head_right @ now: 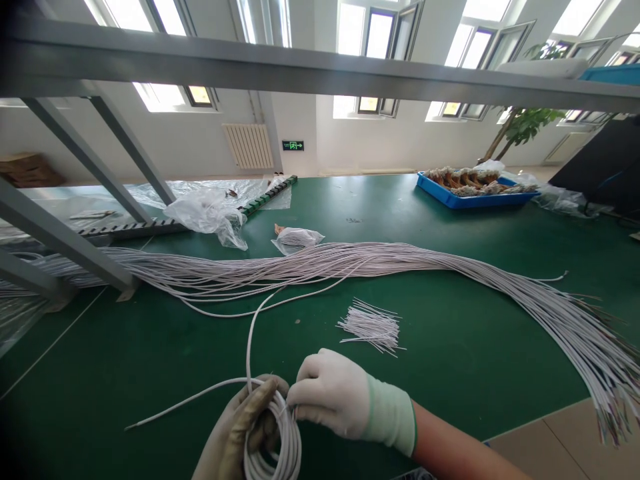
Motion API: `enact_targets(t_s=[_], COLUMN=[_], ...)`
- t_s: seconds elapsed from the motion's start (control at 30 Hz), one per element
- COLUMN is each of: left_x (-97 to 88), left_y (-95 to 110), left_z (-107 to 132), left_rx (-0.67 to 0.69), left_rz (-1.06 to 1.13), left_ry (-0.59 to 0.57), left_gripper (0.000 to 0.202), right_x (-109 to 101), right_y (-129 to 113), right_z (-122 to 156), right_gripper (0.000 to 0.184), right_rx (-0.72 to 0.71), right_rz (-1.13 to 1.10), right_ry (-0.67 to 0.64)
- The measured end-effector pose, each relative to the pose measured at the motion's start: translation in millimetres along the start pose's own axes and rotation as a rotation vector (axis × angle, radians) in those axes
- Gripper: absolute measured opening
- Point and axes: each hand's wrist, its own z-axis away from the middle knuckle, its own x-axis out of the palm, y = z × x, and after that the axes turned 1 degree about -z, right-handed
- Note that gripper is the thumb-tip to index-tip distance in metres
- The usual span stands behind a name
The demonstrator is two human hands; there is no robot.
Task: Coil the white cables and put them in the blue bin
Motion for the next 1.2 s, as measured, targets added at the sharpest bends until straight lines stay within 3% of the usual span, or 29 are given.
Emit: enact_targets(t_s=[0.1,0.23,0.3,0.4,0.5,0.57,0.67,0.73,0.8,0.93,1.0,1.03,1.13,1.2], left_x=[-2.9,-3.0,-0.5,2.5,0.2,-3.6,-7.9,-8.5,-8.3,-9.8,-9.2,-8.0,-1.8,1.3], left_y=[-2,-17,-24,-29,-28,-26,-20,-15,-11,-13,-18,-20,-24,-25], left_z=[-10,-19,-19,-14,-12,-13,-14,-12,-11,-15,-17,-18,-14,-12], left_rx=[-0.097,-0.142,-0.131,0.036,0.094,0.004,-0.112,-0.112,-0.096,-0.183,-0.196,-0.164,0.037,0.132], left_rz=[0.025,0.129,0.112,-0.101,-0.218,-0.122,0.017,0.053,0.066,0.081,0.068,0.036,-0.159,-0.259], left_ry=[-0.034,0.012,0.051,0.095,0.09,0.09,0.049,0.028,0.026,-0.066,-0.087,-0.072,-0.019,0.008], left_gripper=[0.029,0.044,0.05,0.043,0.043,0.052,0.06,0.056,0.055,0.061,0.059,0.056,0.047,0.044], right_x=[4,17,22,19,9,4,1,1,2,7,8,8,5,2], right_y=[-9,-22,-25,-26,-24,-20,-12,-6,-3,-5,-11,-14,-21,-22], right_z=[-4,-4,-6,-14,-18,-16,-7,-1,1,0,-4,-7,-15,-19], right_gripper=[0.034,0.028,0.026,0.025,0.023,0.023,0.018,0.023,0.023,0.031,0.026,0.024,0.024,0.022], right_rx=[0.041,0.255,0.477,0.86,0.97,0.915,0.594,0.338,0.171,0.047,0.141,0.269,0.736,0.87], right_rz=[0.097,0.186,0.012,-0.421,-0.679,-0.666,-0.421,-0.288,-0.235,-0.157,-0.122,-0.148,-0.472,-0.711], right_ry=[-0.024,0.015,0.04,-0.092,-0.236,-0.124,0.099,0.093,0.061,0.068,0.062,0.052,-0.079,-0.2])
